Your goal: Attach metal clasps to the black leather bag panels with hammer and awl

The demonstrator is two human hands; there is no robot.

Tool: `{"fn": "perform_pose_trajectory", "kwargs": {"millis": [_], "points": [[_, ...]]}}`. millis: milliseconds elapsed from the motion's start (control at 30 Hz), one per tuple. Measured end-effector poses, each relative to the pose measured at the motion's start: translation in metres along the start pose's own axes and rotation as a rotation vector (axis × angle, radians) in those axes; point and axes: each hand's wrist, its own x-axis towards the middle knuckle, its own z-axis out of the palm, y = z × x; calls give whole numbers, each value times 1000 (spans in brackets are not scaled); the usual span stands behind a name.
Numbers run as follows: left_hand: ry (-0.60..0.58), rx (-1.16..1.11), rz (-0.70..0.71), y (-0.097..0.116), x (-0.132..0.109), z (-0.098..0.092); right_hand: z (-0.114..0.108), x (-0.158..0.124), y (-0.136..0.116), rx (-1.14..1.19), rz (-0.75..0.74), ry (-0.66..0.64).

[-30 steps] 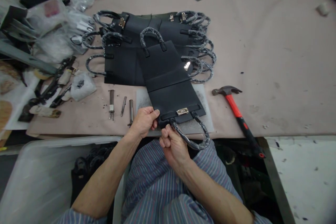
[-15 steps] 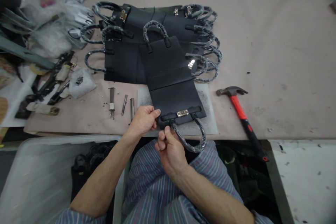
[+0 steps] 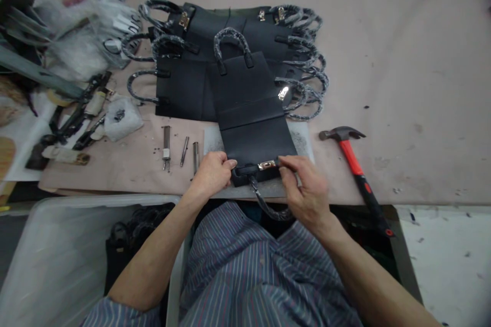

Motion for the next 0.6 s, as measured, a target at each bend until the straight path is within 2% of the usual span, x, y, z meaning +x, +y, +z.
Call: {"fn": "perform_pose_trajectory", "kwargs": {"millis": [100,167,300,400,500,600], "points": [[15,-1,19,-6,4,0,-6,16,37,-303,-87,-122],[70,14,63,-10,6,1,-2,14,49,-380,-114,-187],[264,147,180,-14,4,1,9,2,49,-391,-117,-161],[331,239,224,-13,-2,-4,13,-2,46,-390,-101,-128],[378,363,254,-14,-7,-19,14,-1,46,-388,-98,-106],[501,564,250,-20,-7,-43,14,1,47,-390,-105,-95]]}}
